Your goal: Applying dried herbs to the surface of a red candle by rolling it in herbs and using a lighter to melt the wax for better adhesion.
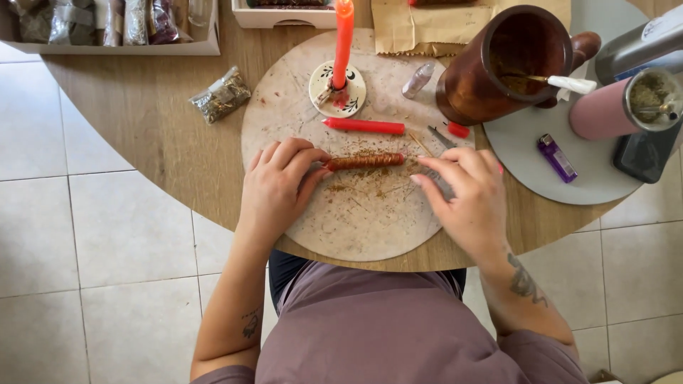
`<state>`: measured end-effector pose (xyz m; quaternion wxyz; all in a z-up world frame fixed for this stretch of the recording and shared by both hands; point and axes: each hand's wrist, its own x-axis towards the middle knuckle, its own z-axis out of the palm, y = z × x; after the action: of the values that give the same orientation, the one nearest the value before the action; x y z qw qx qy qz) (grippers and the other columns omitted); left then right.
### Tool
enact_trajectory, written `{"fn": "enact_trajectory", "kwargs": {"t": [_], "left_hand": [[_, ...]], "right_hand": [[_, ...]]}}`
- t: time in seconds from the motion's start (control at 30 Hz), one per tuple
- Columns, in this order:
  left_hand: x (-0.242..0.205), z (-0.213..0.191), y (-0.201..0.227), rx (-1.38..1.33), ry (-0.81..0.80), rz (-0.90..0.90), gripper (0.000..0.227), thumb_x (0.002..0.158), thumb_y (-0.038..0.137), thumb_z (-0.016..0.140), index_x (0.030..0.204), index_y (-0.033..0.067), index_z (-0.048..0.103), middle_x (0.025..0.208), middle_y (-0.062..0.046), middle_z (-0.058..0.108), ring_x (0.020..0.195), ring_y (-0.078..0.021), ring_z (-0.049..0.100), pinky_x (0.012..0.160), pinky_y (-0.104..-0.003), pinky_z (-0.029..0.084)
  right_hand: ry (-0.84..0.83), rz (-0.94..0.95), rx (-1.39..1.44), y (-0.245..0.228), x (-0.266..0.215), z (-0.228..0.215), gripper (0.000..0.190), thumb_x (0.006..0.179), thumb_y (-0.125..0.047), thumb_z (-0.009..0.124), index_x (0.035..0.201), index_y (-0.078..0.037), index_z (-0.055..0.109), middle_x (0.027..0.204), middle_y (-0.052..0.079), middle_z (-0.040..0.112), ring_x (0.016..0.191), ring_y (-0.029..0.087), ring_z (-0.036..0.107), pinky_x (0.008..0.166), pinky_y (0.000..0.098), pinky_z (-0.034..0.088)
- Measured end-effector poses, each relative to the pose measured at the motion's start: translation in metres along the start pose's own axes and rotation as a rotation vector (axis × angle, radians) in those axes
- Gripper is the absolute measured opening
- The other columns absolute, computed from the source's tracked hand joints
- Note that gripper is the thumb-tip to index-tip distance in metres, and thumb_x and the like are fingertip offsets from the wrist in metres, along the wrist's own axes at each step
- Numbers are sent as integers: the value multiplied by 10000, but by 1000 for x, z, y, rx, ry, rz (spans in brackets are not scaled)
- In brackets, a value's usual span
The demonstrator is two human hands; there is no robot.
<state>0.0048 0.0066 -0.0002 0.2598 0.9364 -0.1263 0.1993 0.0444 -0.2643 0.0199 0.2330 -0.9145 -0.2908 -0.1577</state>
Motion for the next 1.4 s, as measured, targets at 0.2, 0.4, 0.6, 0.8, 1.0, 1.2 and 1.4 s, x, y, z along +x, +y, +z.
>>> {"fn": "enact_trajectory", "kwargs": {"t": [0.2, 0.4, 0.6, 0.8, 1.0, 1.2, 1.4], "left_hand": [[0, -1, 0, 16, -10, 18, 99, 897, 285, 636, 938, 196, 624, 908, 36, 539, 806, -161, 557, 690, -273, 430], [0, -1, -1, 1, -12, -6, 123, 880, 286, 664, 948, 189, 632, 903, 30, 546, 810, -161, 557, 695, -274, 430], [2, -5, 4, -3, 14, 0, 96, 887, 288, 656, 937, 206, 661, 866, 40, 549, 796, -153, 546, 692, -267, 417], [3, -7, 5, -10, 24, -3, 103, 891, 285, 657, 949, 200, 661, 878, 35, 559, 800, -157, 555, 697, -273, 424], [4, -9, 8, -4, -25, 0, 142, 897, 280, 668, 975, 162, 669, 946, -4, 590, 817, -203, 550, 714, -337, 435], [1, -6, 8, 6, -18, -12, 164, 894, 287, 658, 1009, 172, 668, 958, 8, 581, 819, -202, 548, 715, -334, 440], [1, -6, 8, 12, -9, -1, 162, 893, 293, 658, 1009, 181, 669, 942, 14, 584, 814, -195, 550, 724, -328, 443]], "right_hand": [[-45, 16, 15, -14, 5, 3, 148, 858, -158, 705, 1003, -131, 706, 854, 49, 549, 799, 266, 540, 756, 372, 471], [-59, 29, 57, -13, 3, 7, 178, 872, -135, 661, 1046, -130, 697, 873, 48, 554, 812, 261, 537, 763, 374, 463], [-38, -3, 47, -10, -1, 13, 211, 859, -116, 636, 1062, -126, 694, 878, 48, 563, 817, 266, 542, 771, 377, 464], [168, 48, 71, 2, -3, 4, 133, 883, -43, 683, 1010, -52, 722, 853, 68, 597, 804, 253, 556, 748, 365, 442], [521, 129, -257, -7, 33, -59, 349, 1013, -207, 623, 1195, 55, 480, 1005, 166, 474, 761, 265, 443, 554, 353, 342], [121, 41, -392, 49, 57, -80, 267, 1030, -163, 892, 1034, -44, 653, 851, 57, 655, 645, 212, 567, 611, 353, 421], [-35, -123, -466, 60, 77, -81, 61, 996, -46, 763, 1050, -67, 743, 872, 75, 551, 871, 290, 508, 693, 372, 453]]}}
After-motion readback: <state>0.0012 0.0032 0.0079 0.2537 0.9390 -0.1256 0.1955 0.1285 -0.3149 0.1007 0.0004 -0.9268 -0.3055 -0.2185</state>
